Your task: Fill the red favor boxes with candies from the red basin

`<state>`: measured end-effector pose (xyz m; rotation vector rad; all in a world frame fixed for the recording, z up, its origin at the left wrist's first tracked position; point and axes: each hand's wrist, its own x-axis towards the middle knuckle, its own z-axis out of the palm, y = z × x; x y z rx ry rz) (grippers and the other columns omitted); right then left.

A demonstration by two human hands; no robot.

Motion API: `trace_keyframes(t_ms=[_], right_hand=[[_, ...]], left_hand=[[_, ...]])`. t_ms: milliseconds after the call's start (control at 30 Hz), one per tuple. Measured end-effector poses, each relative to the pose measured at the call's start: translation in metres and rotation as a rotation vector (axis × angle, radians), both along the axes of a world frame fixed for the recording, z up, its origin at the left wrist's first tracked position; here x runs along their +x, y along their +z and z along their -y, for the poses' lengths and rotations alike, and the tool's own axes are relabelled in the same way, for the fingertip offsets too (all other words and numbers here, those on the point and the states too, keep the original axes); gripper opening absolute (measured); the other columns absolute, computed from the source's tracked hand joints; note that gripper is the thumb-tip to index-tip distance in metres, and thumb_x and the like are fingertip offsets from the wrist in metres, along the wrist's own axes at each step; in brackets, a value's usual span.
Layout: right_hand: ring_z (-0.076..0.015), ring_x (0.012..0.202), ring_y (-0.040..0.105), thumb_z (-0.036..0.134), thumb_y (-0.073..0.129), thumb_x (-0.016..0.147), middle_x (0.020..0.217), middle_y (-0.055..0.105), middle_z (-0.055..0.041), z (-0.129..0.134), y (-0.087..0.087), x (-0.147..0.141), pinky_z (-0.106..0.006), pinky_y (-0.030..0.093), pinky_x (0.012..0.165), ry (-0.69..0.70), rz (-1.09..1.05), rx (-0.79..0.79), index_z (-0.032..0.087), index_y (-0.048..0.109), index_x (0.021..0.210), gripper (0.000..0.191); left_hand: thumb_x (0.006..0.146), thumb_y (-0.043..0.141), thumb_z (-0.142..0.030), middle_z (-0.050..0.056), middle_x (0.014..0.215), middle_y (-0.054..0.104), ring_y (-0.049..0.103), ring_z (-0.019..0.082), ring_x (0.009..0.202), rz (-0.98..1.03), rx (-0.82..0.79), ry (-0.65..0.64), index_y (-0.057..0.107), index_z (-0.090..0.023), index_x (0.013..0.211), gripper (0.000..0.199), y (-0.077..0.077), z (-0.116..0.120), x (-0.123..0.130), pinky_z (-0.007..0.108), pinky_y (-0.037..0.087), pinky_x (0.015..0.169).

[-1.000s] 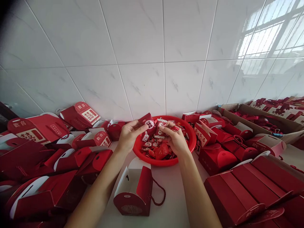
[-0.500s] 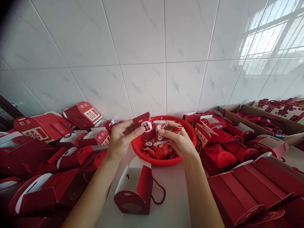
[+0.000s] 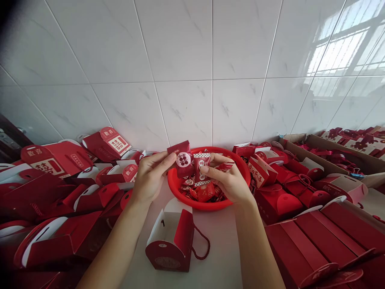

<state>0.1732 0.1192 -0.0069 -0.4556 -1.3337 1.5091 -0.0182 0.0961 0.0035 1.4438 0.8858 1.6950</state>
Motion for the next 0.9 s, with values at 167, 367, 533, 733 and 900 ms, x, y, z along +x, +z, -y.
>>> trace_keyframes(t_ms=[167, 367, 533, 733, 900], right_hand=[[-0.0168, 0.078, 0.065, 0.029, 0.081, 0.074, 0.08, 0.069, -0.001, 0.0, 0.001, 0.001, -0.027, 0.055, 0.071, -0.017, 0.02, -0.005, 0.021, 0.073, 0.081, 0.014], [-0.015, 0.074, 0.063, 0.028, 0.08, 0.075, 0.076, 0.067, 0.001, -0.001, 0.0, 0.002, -0.026, 0.053, 0.068, -0.026, 0.031, 0.007, 0.021, 0.071, 0.077, 0.01], [-0.014, 0.072, 0.06, 0.028, 0.08, 0.076, 0.074, 0.065, 0.0014, -0.002, -0.001, 0.002, -0.025, 0.052, 0.067, -0.017, 0.053, 0.016, 0.021, 0.07, 0.075, 0.012], [-0.0163, 0.075, 0.063, 0.029, 0.08, 0.077, 0.08, 0.068, -0.0013, -0.004, -0.002, 0.006, -0.027, 0.054, 0.067, 0.006, 0.044, 0.0, 0.021, 0.073, 0.084, 0.012], [-0.0192, 0.079, 0.067, 0.03, 0.08, 0.077, 0.085, 0.072, -0.0038, -0.006, -0.002, 0.01, -0.03, 0.057, 0.071, -0.015, 0.047, 0.009, 0.022, 0.075, 0.088, 0.015]], left_hand=[[0.082, 0.074, -0.044, 0.001, 0.07, 0.066, 0.06, 0.016, 0.071, 0.022, -0.009, -0.011, 0.076, -0.019, 0.076, 0.026, -0.001, -0.001, -0.001, 0.026, 0.048, 0.066], [0.079, 0.076, -0.045, 0.0, 0.064, 0.06, 0.057, 0.016, 0.066, 0.009, -0.02, 0.006, 0.07, -0.018, 0.065, 0.031, -0.001, 0.0, -0.002, 0.026, 0.044, 0.061], [0.085, 0.07, -0.043, -0.002, 0.061, 0.047, 0.042, 0.011, 0.059, -0.082, 0.019, 0.021, 0.058, -0.017, 0.062, 0.037, -0.001, 0.001, -0.003, 0.024, 0.035, 0.055], [0.093, 0.06, -0.042, -0.004, 0.065, 0.03, 0.026, 0.01, 0.062, -0.199, 0.065, 0.092, 0.042, -0.018, 0.063, 0.043, -0.001, -0.001, -0.004, 0.025, 0.025, 0.055], [0.093, 0.059, -0.041, -0.003, 0.067, 0.033, 0.028, 0.011, 0.064, -0.211, 0.075, 0.104, 0.047, -0.018, 0.066, 0.038, -0.003, -0.002, -0.004, 0.024, 0.026, 0.057]])
